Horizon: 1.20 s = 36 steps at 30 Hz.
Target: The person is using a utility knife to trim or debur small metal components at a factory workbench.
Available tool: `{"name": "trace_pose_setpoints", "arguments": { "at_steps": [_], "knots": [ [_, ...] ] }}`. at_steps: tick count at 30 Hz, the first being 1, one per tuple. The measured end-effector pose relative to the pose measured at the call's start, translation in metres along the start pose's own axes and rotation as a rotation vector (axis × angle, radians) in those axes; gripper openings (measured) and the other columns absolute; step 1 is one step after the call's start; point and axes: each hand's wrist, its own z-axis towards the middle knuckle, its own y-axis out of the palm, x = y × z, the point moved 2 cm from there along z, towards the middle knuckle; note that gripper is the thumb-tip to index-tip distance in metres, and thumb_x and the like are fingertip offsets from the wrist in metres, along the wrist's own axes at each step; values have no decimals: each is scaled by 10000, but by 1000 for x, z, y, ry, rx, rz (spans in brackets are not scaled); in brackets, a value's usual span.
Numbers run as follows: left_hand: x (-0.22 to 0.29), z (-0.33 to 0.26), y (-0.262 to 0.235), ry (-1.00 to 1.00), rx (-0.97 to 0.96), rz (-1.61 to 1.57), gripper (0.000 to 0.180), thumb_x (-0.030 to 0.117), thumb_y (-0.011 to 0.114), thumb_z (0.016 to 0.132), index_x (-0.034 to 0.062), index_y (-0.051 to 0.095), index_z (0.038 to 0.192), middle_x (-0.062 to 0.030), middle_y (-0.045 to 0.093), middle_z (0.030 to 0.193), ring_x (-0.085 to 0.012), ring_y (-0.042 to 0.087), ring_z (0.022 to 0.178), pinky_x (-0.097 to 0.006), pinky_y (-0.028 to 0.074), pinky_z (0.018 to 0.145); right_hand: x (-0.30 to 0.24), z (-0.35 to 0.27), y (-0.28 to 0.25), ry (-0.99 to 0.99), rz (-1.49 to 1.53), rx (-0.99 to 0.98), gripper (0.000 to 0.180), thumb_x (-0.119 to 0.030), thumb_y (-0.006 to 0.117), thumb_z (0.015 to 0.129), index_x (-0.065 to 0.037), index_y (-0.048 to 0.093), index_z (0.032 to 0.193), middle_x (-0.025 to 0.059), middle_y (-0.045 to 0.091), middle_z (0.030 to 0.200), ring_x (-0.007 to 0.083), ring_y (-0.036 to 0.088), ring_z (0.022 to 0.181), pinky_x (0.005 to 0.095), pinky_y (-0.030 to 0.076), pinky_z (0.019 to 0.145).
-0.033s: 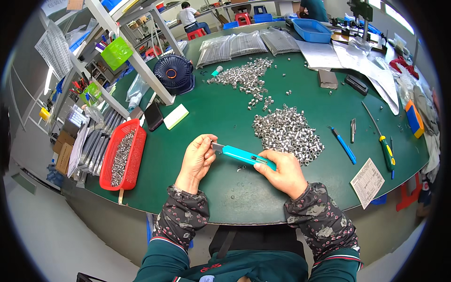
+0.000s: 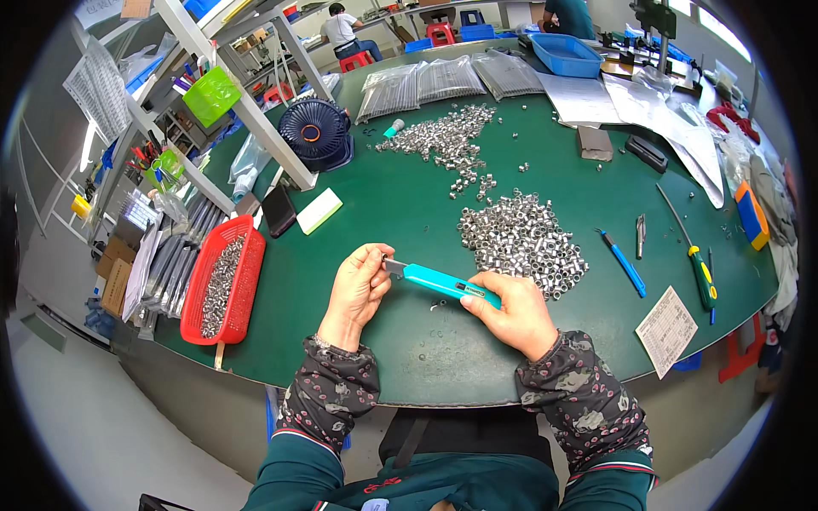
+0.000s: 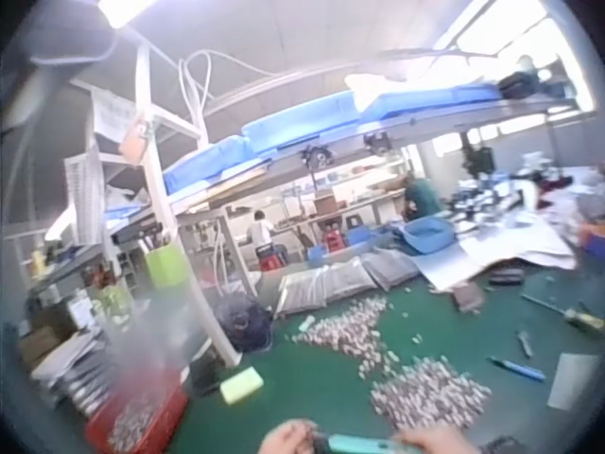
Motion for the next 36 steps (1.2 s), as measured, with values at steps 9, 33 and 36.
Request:
{"name": "trace_pose_setpoints", "arguments": {
  "at_steps": [9, 33, 36],
  "knots": [
    [0, -1, 2, 27, 34, 78, 223, 215, 527, 893, -2, 567, 859, 14, 459, 638, -19, 315, 468, -148, 244, 375, -3, -2, 0, -45, -102, 47, 265, -272, 631, 761, -40, 635, 889, 117, 614, 695, 270, 600, 614, 350, 451, 560],
    [-1, 0, 3, -5, 122, 256, 309, 311, 521, 894, 52, 523, 727, 30, 407, 566, -24, 272, 396, -167, 190, 340, -8, -6, 1, -248, -314, 202, 237, -251, 646, 741, -66, 615, 885, 82, 573, 691, 277, 567, 581, 373, 434, 510],
    [0, -1, 4, -27, 136, 246, 309, 302, 519, 896, 54, 509, 713, 35, 399, 553, -28, 275, 397, -167, 193, 341, -8, -6, 1, -251, -316, 200, 233, -253, 647, 740, -72, 616, 884, 79, 569, 688, 279, 565, 579, 374, 433, 507]
  ]
}}
